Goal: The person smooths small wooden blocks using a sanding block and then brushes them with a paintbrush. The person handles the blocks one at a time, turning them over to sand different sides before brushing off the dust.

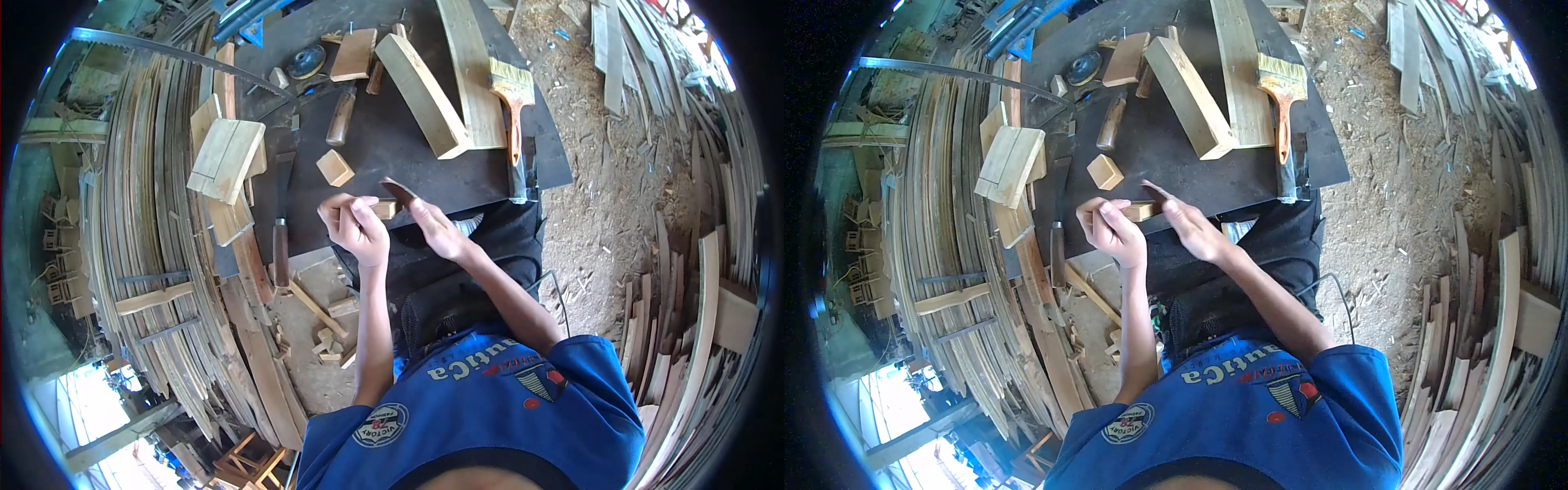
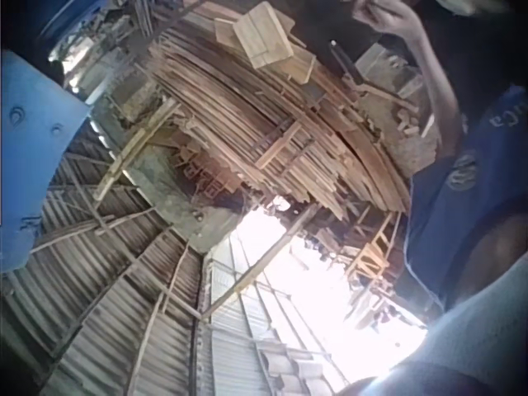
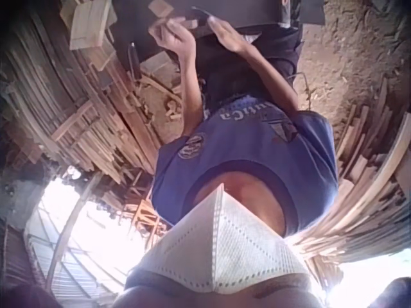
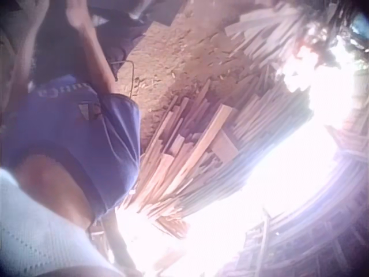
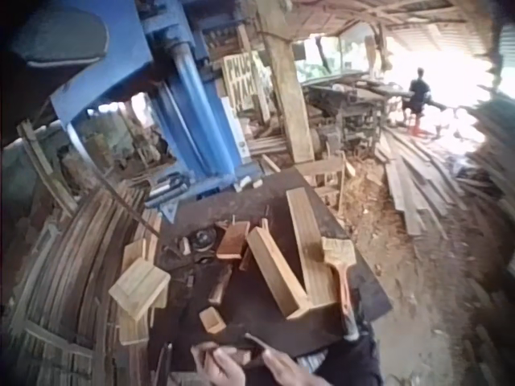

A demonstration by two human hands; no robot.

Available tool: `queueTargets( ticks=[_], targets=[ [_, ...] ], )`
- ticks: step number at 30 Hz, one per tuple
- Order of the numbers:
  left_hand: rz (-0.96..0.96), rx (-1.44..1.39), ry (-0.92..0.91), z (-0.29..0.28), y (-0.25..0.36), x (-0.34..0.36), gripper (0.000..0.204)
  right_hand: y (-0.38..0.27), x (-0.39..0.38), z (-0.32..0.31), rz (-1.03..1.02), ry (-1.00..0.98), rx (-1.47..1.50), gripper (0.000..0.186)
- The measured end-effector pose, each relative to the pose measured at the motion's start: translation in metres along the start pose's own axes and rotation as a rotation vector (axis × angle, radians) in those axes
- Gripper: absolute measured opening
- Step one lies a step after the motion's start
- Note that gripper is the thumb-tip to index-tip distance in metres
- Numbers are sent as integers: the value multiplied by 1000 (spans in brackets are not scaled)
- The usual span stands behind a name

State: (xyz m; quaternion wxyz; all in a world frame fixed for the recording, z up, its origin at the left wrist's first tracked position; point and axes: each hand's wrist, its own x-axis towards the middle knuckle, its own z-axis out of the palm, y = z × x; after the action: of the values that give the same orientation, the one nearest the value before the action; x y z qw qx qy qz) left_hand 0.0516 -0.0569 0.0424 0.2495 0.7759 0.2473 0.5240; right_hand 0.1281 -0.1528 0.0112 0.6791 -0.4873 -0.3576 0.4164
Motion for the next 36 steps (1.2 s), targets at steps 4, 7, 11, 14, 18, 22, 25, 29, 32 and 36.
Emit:
queueTargets(
  ticks=[4, 7, 11, 14, 18, 22, 25, 29, 32, 36],
  targets=[
    [41, 68, 38, 6, -2, 0, 22, -20, 1, 10, -238, -22, -78, 66],
    [105, 101, 12, 7, -2, 0, 33, -4, 2, 3, -168, -69, -36, 62],
    [181, 104, 30, 0, -6, -4, 36, -5, 0, -2, 5, -56, -55, 55],
    [189, 84, 39, 2, -7, -2, 32, -20, 0, -4, -146, -9, -141, 44],
    [186, 73, 18, -1, -6, -2, 30, -42, -26, -19, 107, 107, -112, 40],
    [137, 44, -3, -4, -7, -8, 30, -62, -51, -71, 237, -75, -389, 36],
    [129, 22, 12, -7, -9, -15, 30, -51, -97, -126, 427, -235, -650, 31],
    [122, -23, 2, -9, -8, -16, 30, 22, -157, -150, 724, 580, -991, 37],
    [111, -23, 0, -10, -12, -16, 27, 31, -155, -136, 686, 693, -1092, 44],
    [132, -42, 8, -9, -12, -14, 23, 34, -150, -152, 515, 447, -972, 41]
  ],
)
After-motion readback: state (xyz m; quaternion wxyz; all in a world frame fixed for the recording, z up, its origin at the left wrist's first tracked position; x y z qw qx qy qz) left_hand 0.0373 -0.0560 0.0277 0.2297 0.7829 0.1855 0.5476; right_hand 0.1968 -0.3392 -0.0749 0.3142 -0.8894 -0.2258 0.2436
